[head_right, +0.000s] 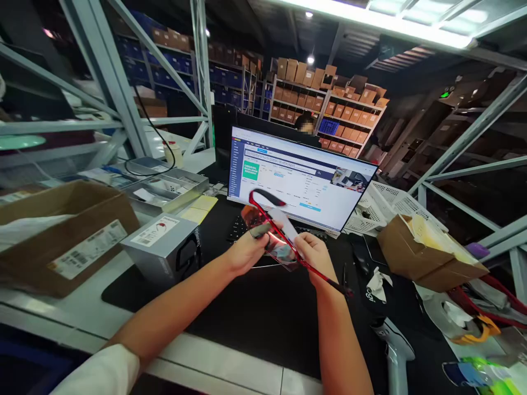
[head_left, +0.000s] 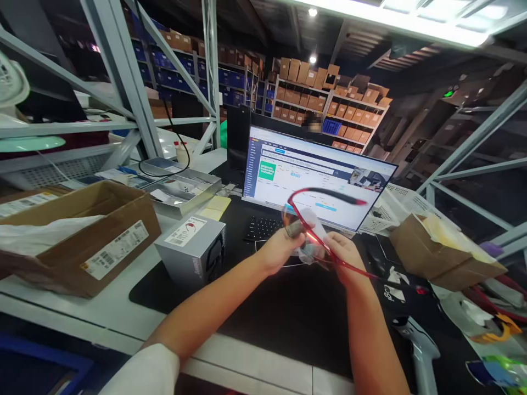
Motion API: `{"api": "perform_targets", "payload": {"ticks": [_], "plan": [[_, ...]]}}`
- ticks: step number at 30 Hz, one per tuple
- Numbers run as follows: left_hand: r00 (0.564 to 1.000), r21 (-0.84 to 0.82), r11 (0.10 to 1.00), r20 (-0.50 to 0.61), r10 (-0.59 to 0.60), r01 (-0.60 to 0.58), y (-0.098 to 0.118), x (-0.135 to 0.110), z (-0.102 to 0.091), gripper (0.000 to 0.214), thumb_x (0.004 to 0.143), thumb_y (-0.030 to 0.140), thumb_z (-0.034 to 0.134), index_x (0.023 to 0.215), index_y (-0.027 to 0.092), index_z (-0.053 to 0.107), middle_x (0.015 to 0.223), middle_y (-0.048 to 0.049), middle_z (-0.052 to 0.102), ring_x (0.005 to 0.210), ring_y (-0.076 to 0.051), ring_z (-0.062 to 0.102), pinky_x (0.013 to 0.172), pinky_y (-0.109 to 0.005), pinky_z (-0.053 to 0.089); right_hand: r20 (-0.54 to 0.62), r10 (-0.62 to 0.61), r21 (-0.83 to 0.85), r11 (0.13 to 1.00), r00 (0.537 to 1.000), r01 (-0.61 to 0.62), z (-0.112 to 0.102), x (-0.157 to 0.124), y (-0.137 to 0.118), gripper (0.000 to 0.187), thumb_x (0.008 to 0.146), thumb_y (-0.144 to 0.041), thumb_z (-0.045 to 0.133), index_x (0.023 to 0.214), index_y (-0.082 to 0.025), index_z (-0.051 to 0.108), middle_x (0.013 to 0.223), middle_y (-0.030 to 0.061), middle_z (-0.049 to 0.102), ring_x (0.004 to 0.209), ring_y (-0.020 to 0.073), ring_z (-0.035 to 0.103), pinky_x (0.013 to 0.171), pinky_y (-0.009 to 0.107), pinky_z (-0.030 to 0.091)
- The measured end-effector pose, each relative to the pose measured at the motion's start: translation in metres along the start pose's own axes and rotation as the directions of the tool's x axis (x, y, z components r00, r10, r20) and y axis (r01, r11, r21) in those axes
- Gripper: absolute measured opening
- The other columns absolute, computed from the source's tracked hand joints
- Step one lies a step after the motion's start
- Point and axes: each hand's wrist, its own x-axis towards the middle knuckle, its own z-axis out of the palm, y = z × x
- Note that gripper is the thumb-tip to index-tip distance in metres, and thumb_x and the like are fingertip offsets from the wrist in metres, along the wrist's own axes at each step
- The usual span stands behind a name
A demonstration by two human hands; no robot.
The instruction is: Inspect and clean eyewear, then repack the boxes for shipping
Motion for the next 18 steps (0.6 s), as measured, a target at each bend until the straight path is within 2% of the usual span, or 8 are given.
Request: {"api": "perform_targets", "payload": {"ticks": [2, 3, 5, 7, 10, 12, 14, 18], "plan": [[1.0, 0.058, 0.998, 0.025, -0.01, 0.008, -0.003, -0.002, 0.001, 0.051, 0.075, 0.05, 0.083, 0.115, 0.021, 0.075, 0.119, -0.013, 0.071, 0.111, -0.03, 0.066, 0.101, -0.043, 0.047, 0.142, 0.08, -0.032, 0.997, 0.987, -0.077, 0.001, -0.001, 0.0, 0.037, 0.08, -0.053, 0.075, 0.072, -0.019, 0.065, 0.063, 0.002, 0.066, 0.055, 0.0148, 0.057, 0.055, 0.026, 0.044], [0.999, 0.093, 0.996, 0.051, -0.012, 0.007, -0.003, -0.003, 0.0, 0.052, 0.076, 0.05, 0.082, 0.117, 0.02, 0.075, 0.117, -0.0134, 0.072, 0.11, -0.03, 0.066, 0.101, -0.043, 0.047, 0.159, 0.075, -0.047, 0.997, 0.984, -0.069, 0.0, -0.001, 0.0, 0.036, 0.081, -0.054, 0.074, 0.076, -0.019, 0.068, 0.069, 0.0033, 0.069, 0.061, 0.0164, 0.061, 0.06, 0.027, 0.047], [0.987, 0.179, 0.983, 0.147, -0.058, 0.032, 0.001, -0.004, -0.002, 0.052, 0.078, 0.05, 0.08, 0.119, 0.018, 0.074, 0.115, -0.0144, 0.072, 0.11, -0.029, 0.066, 0.102, -0.042, 0.046, 0.096, -0.019, -0.07, 0.997, 0.995, 0.026, -0.006, 0.0, 0.0, 0.035, 0.083, -0.054, 0.072, 0.089, -0.02, 0.073, 0.086, 0.0053, 0.073, 0.079, 0.0203, 0.067, 0.075, 0.031, 0.053], [0.949, 0.277, 0.957, 0.267, -0.168, 0.092, 0.005, -0.005, -0.003, 0.052, 0.079, 0.05, 0.08, 0.118, 0.016, 0.074, 0.116, -0.0151, 0.071, 0.111, -0.029, 0.065, 0.102, -0.042, 0.046, 0.049, -0.121, -0.08, 0.989, 0.991, 0.125, -0.012, 0.001, 0.0, 0.038, 0.085, -0.056, 0.069, 0.102, -0.022, 0.075, 0.099, 0.0063, 0.074, 0.092, 0.023, 0.068, 0.088, 0.036, 0.052], [0.862, 0.37, 0.911, 0.387, -0.329, 0.182, 0.005, -0.007, -0.003, 0.052, 0.077, 0.05, 0.081, 0.116, 0.015, 0.075, 0.109, -0.0136, 0.072, 0.1, -0.026, 0.065, 0.095, -0.04, 0.049, 0.177, -0.114, -0.103, 0.986, 0.977, 0.134, -0.015, -0.002, -0.003, 0.041, 0.083, -0.057, 0.07, 0.102, -0.021, 0.078, 0.097, 0.0074, 0.075, 0.088, 0.0239, 0.068, 0.089, 0.038, 0.053], [0.833, 0.38, 0.9, 0.411, -0.37, 0.212, 0.001, -0.008, -0.003, 0.052, 0.076, 0.049, 0.082, 0.115, 0.015, 0.075, 0.104, -0.0115, 0.071, 0.092, -0.022, 0.065, 0.089, -0.037, 0.051, 0.25, -0.084, -0.144, 0.982, 0.965, 0.123, -0.012, -0.005, -0.008, 0.039, 0.081, -0.055, 0.074, 0.098, -0.021, 0.08, 0.093, 0.0076, 0.075, 0.083, 0.0236, 0.068, 0.084, 0.038, 0.055], [0.842, 0.381, 0.9, 0.397, -0.366, 0.212, -0.004, -0.008, -0.003, 0.049, 0.077, 0.047, 0.082, 0.113, 0.015, 0.075, 0.102, -0.0101, 0.071, 0.088, -0.02, 0.065, 0.086, -0.035, 0.052, 0.271, -0.077, -0.161, 0.979, 0.96, 0.123, -0.007, -0.008, -0.013, 0.038, 0.081, -0.055, 0.074, 0.097, -0.021, 0.08, 0.093, 0.0075, 0.076, 0.082, 0.0237, 0.068, 0.082, 0.038, 0.056], [0.882, 0.393, 0.909, 0.368, -0.294, 0.14, -0.004, -0.008, -0.004, 0.045, 0.08, 0.046, 0.079, 0.114, 0.017, 0.074, 0.103, -0.0101, 0.072, 0.093, -0.023, 0.065, 0.086, -0.036, 0.053, 0.302, -0.091, -0.115, 0.985, 0.949, 0.132, -0.004, -0.011, -0.018, 0.039, 0.086, -0.054, 0.069, 0.105, -0.021, 0.079, 0.096, 0.0069, 0.076, 0.089, 0.0246, 0.069, 0.089, 0.041, 0.055]]}}
